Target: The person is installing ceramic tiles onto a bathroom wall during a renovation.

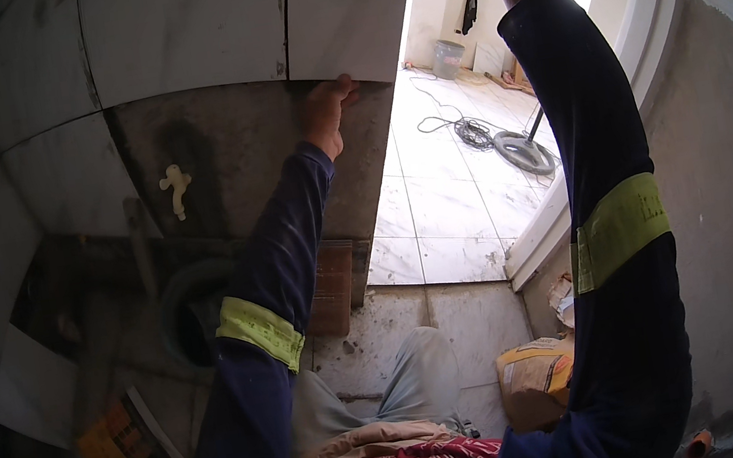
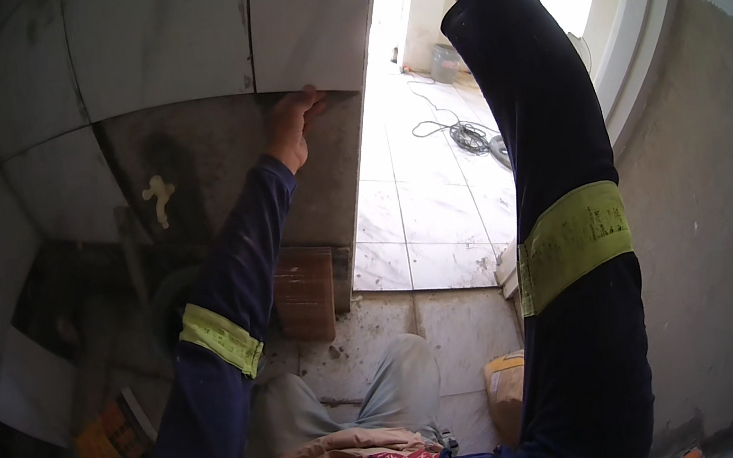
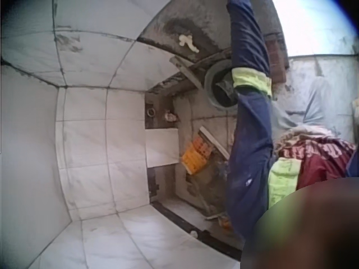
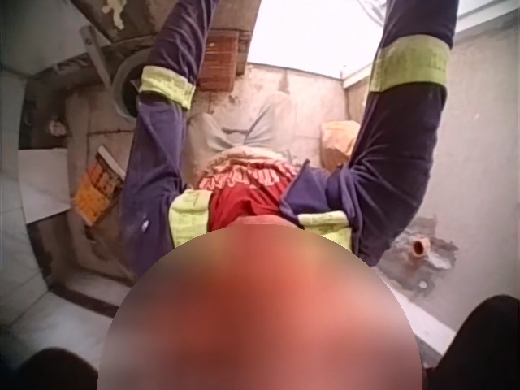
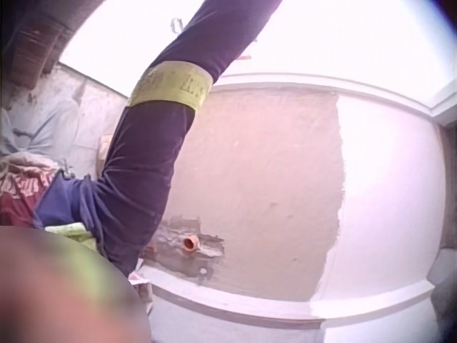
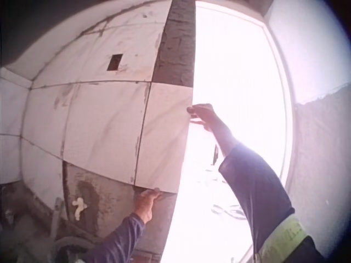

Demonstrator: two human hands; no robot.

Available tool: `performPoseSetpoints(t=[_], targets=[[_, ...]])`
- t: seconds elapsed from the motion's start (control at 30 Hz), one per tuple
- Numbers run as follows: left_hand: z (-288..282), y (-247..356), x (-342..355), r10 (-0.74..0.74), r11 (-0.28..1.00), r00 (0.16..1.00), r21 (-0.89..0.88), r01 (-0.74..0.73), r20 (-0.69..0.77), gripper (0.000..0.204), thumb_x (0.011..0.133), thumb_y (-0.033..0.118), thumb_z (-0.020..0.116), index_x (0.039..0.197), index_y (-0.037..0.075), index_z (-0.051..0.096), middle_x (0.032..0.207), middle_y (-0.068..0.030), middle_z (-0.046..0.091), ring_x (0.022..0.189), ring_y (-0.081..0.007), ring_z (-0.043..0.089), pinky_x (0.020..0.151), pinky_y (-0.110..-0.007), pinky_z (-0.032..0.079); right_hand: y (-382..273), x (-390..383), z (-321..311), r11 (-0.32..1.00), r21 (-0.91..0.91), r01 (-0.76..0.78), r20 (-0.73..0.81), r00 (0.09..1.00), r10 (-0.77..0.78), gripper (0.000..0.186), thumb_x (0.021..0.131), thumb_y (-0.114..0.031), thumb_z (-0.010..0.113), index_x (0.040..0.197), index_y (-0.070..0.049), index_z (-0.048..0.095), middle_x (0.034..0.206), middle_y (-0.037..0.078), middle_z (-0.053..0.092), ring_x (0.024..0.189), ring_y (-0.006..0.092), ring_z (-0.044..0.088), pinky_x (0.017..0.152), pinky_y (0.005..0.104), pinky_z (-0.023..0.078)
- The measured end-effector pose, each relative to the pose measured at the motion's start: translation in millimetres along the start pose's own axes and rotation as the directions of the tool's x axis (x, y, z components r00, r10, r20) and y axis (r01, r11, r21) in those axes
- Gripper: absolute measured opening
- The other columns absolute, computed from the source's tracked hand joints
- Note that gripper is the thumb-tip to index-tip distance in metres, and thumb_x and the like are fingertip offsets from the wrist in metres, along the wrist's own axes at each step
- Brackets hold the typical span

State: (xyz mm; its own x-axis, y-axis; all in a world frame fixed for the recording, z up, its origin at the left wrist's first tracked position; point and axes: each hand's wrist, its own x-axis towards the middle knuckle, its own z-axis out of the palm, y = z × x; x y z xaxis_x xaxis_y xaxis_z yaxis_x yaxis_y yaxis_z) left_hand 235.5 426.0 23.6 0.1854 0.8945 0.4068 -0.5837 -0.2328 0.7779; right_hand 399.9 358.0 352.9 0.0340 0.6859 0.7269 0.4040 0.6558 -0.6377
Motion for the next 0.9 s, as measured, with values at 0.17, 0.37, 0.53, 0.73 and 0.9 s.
performPoseSetpoints(t=[0.17,0.37,0.53,0.73,0.9], targets=[[5.5,6.9,-3.5,-0.040,0.997,0.999,0.068,0.041,-0.013,0.029,0.088,0.036,0.068,0.104,0.012,0.064,0.110,-0.0018,0.068,0.104,-0.0148,0.061,0.085,-0.032,0.033,2.9,2.9,-1.5,1.000,0.019,-0.015,-0.064,0.998,0.017,0.043,0.088,-0.015,0.070,0.121,0.008,0.057,0.116,0.021,0.062,0.111,0.0310,0.060,0.101,0.0449,0.049],[9.4,7.8,-6.5,-0.068,0.991,0.997,0.110,0.071,-0.025,0.029,0.089,0.038,0.065,0.106,0.014,0.064,0.111,-0.0010,0.068,0.104,-0.0145,0.061,0.086,-0.035,0.032,42.4,37.0,-34.2,0.976,0.166,0.139,0.135,0.978,-0.162,0.034,0.078,-0.023,0.078,0.103,-0.003,0.067,0.101,0.011,0.067,0.091,0.0248,0.064,0.081,0.0393,0.051],[5.8,13.2,-12.7,-0.075,0.992,0.997,0.102,0.077,-0.022,0.035,0.085,0.042,0.070,0.106,0.015,0.064,0.110,-0.0005,0.068,0.105,-0.0150,0.060,0.087,-0.036,0.031,32.1,34.8,-18.5,0.999,0.013,0.030,0.047,0.998,-0.031,0.020,0.079,-0.017,0.079,0.086,-0.001,0.067,0.087,0.010,0.069,0.086,0.0230,0.068,0.086,0.0401,0.053],[-0.7,8.3,-3.5,-0.043,0.998,0.998,0.033,0.044,-0.050,0.034,0.081,0.042,0.075,0.099,0.015,0.065,0.106,-0.0003,0.068,0.100,-0.0144,0.060,0.085,-0.032,0.033,11.1,32.4,-4.6,0.988,-0.152,-0.028,-0.006,1.000,0.027,0.017,0.079,-0.019,0.078,0.081,-0.005,0.067,0.082,0.006,0.068,0.080,0.0178,0.066,0.078,0.0348,0.051],[-2.1,2.7,1.2,0.041,0.998,0.997,-0.053,-0.044,-0.066,0.027,0.081,0.029,0.077,0.093,0.007,0.067,0.095,-0.0040,0.069,0.091,-0.0146,0.062,0.079,-0.027,0.043,21.9,34.4,-0.2,0.986,-0.153,0.070,-0.078,0.993,-0.083,0.018,0.073,-0.019,0.077,0.070,-0.003,0.068,0.068,0.005,0.065,0.063,0.0115,0.061,0.062,0.0290,0.051]])
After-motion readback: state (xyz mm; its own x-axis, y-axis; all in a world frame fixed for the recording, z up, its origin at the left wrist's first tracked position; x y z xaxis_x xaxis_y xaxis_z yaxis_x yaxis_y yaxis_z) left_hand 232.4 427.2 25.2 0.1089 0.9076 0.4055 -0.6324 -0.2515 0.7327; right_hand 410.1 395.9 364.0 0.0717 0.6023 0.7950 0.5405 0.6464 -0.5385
